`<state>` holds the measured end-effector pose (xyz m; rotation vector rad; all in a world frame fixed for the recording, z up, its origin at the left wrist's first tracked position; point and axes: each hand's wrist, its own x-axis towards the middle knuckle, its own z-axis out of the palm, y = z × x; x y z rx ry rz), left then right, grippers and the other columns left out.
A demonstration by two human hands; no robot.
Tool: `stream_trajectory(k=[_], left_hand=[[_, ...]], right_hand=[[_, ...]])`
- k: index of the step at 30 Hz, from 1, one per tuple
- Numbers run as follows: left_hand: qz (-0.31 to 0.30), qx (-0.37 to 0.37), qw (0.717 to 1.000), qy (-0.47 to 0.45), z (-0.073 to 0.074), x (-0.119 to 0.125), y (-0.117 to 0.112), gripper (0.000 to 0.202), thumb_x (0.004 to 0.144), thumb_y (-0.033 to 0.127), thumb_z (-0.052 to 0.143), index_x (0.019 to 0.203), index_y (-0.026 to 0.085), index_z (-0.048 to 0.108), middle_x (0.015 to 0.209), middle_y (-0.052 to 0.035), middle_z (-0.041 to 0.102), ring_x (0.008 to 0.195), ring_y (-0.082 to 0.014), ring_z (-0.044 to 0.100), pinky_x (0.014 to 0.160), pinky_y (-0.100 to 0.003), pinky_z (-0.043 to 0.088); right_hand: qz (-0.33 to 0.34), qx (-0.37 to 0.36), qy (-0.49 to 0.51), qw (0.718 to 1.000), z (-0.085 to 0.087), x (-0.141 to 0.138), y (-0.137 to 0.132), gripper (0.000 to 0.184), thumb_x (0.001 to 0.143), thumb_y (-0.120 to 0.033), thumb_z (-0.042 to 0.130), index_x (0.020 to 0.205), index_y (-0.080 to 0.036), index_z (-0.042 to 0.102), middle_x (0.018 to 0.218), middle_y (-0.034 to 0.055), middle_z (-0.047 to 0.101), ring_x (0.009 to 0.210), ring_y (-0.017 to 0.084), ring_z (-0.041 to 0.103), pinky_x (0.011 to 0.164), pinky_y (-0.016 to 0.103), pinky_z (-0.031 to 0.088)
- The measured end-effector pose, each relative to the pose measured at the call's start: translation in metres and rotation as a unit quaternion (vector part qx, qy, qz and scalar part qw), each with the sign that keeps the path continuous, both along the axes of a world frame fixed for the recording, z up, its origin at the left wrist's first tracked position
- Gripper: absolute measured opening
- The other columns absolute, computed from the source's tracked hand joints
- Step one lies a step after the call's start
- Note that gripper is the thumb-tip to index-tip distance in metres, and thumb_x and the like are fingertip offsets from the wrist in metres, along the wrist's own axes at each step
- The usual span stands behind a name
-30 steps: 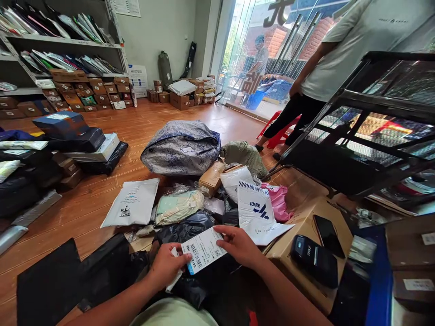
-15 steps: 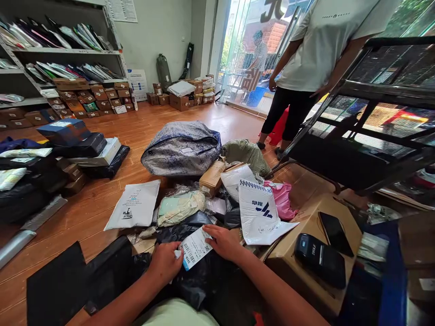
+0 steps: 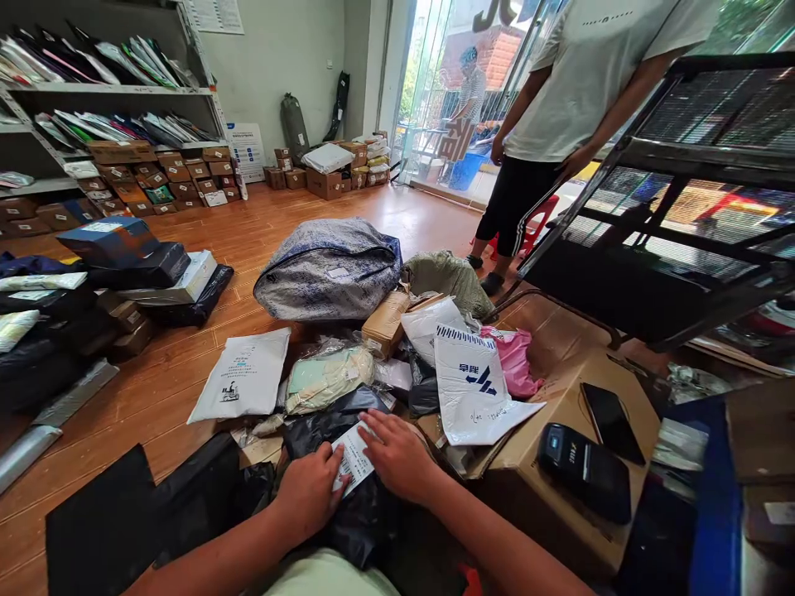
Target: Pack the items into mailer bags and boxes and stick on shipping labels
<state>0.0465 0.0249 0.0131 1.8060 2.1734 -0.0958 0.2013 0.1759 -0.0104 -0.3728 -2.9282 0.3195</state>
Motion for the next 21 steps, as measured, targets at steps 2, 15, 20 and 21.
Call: stream_trajectory(k=[2, 15, 20, 21], left_hand=[[0.008, -0.008, 1.000, 0.005, -0.005, -0.002, -0.003, 0.051, 0.094, 0.040, 0.039, 0.139, 0.017, 0.045, 0.112, -0.0127, 0.062, 0.090, -0.0272, 0.067, 0.071, -0.038, 0.054], [0.045, 0.107, 0.984, -0.132, -0.039, -0.021, -0.038, 0.056, 0.087, 0.042, 0.054, 0.138, 0.022, 0.046, 0.113, -0.0110, 0.062, 0.098, -0.0245, 0.064, 0.082, -0.035, 0.053], [0.344, 0.217, 0.866, -0.290, -0.063, -0.039, -0.053, 0.072, 0.076, 0.062, 0.059, 0.130, 0.015, 0.052, 0.099, -0.0102, 0.068, 0.088, -0.0254, 0.066, 0.080, -0.038, 0.053], [0.384, 0.197, 0.836, -0.339, -0.064, -0.040, -0.051, 0.072, 0.073, 0.065, 0.060, 0.123, 0.013, 0.056, 0.094, -0.0100, 0.070, 0.085, -0.0259, 0.067, 0.078, -0.038, 0.054]], right_hand=[[0.053, -0.027, -0.022, 0.998, -0.006, 0.001, 0.001, 0.047, 0.099, -0.034, 0.035, 0.142, -0.017, 0.042, 0.151, 0.0098, 0.037, 0.141, 0.026, 0.028, 0.116, 0.048, 0.020], [-0.163, -0.225, -0.104, 0.955, -0.033, 0.037, 0.051, 0.077, 0.090, -0.059, 0.038, 0.150, -0.014, 0.023, 0.158, 0.0145, 0.011, 0.146, 0.029, 0.008, 0.117, 0.050, 0.011], [-0.238, -0.335, -0.052, 0.910, -0.039, 0.039, 0.045, 0.063, 0.088, -0.054, 0.041, 0.133, -0.012, 0.052, 0.140, 0.0173, 0.051, 0.134, 0.031, 0.041, 0.112, 0.051, 0.030], [-0.231, -0.334, -0.043, 0.913, -0.039, 0.037, 0.039, 0.058, 0.085, -0.051, 0.047, 0.127, -0.013, 0.056, 0.134, 0.0173, 0.056, 0.129, 0.033, 0.046, 0.109, 0.053, 0.034]])
